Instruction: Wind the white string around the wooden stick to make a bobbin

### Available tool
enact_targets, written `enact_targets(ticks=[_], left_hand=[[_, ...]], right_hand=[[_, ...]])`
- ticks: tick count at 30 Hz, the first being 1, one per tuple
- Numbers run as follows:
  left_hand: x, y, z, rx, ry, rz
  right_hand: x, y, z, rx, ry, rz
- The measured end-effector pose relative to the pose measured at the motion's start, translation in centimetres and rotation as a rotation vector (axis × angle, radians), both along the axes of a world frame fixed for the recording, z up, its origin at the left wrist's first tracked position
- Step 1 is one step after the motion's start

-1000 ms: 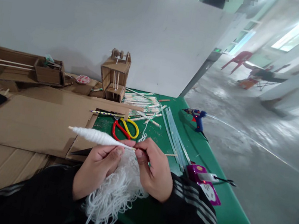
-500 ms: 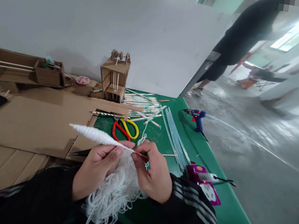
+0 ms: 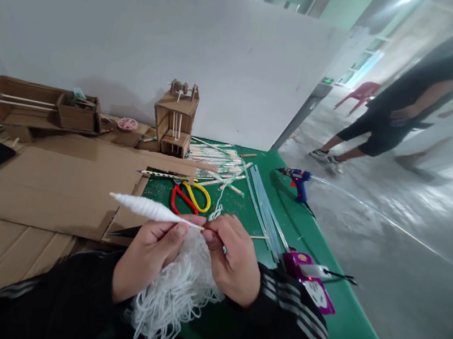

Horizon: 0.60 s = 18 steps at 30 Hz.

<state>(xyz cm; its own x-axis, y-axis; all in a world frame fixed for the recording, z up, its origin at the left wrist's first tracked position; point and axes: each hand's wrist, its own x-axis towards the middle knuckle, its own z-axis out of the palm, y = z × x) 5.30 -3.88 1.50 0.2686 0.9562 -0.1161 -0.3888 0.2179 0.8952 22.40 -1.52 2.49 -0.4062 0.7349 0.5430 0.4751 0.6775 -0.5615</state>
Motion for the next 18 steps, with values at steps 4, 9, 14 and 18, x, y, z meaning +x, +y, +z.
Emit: enact_targets(ticks=[4,9,14,18], left_hand=[[-0.11,0.02,0.06,0.021,0.012,-0.012],[-0.07,0.05,0.19,0.032,0.019,-0.009],[0.14,0.01,0.14,0.026,-0.068,-0.044],[0.21,0.05,0.02,0.048,-0.098,-0.068]], right_hand=[[-0.05,-0.24,-0.18,-0.067,0.04,-0.007],[-0.14,-0.5,-0.27,-0.096,0.067,-0.029],[-0.11,-0.17,0.01,-0.006,-0.008,-0.017],[-0.07,-0.53,-0.27,-0.122,0.077,-0.017]])
